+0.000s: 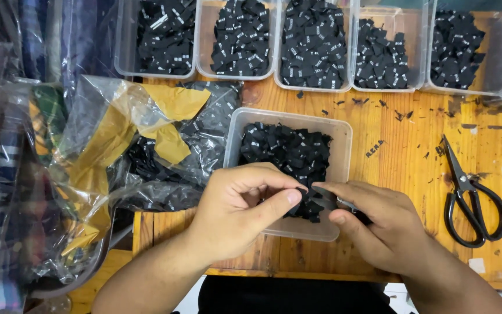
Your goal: Trimming excess material or flash from small black plastic size tags using hand snips at a workbench.
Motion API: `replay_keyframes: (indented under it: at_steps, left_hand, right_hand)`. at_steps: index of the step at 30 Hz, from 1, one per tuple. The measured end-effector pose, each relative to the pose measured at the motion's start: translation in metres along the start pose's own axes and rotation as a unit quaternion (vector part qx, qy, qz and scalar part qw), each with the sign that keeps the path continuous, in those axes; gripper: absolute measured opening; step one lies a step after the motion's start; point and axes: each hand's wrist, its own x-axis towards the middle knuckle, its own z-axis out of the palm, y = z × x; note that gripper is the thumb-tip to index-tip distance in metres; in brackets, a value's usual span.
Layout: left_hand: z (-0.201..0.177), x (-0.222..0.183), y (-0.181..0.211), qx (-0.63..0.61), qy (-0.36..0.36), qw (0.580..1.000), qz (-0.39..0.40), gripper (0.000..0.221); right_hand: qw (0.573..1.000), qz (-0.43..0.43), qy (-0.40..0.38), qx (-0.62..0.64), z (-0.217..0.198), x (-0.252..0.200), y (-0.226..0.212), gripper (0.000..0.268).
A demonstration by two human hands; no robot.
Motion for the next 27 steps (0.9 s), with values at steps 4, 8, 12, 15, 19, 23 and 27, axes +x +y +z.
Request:
replay_keyframes:
  at_steps: [4,8,12,15,19,23,27]
  left_hand:
    - [0.002,-0.001,0.007,0.070,-0.016,0.997,0.037,0.006]
    - [0.003,-0.001,0.010,0.106,-0.013,0.992,0.066,0.007]
    - [0.005,-0.001,0.011,0.130,-0.015,0.986,0.104,0.007]
    - [0.006,-0.002,0.012,0.138,-0.015,0.983,0.117,0.007]
    - [0.006,-0.002,0.012,0.142,-0.014,0.981,0.132,0.007]
    - [0.006,-0.003,0.010,0.136,-0.019,0.981,0.136,0.005]
    - [0.006,-0.003,0.011,0.134,-0.020,0.982,0.133,0.006]
  right_hand:
    - [1.000,-0.019,0.001,-0.002,0.001,0.000,0.000,0.037]
    - [0.999,-0.031,-0.001,-0.014,0.002,-0.001,0.001,0.037]
    - [0.999,-0.029,-0.007,-0.019,0.002,-0.002,0.002,0.037]
    - [0.999,-0.030,-0.015,-0.024,0.003,-0.004,0.004,0.038]
    - [0.999,-0.029,-0.017,-0.019,0.003,-0.004,0.003,0.038]
    - [0.999,-0.031,-0.016,-0.024,0.004,-0.004,0.003,0.037]
    - [0.999,-0.035,-0.015,-0.023,0.004,-0.002,0.001,0.036]
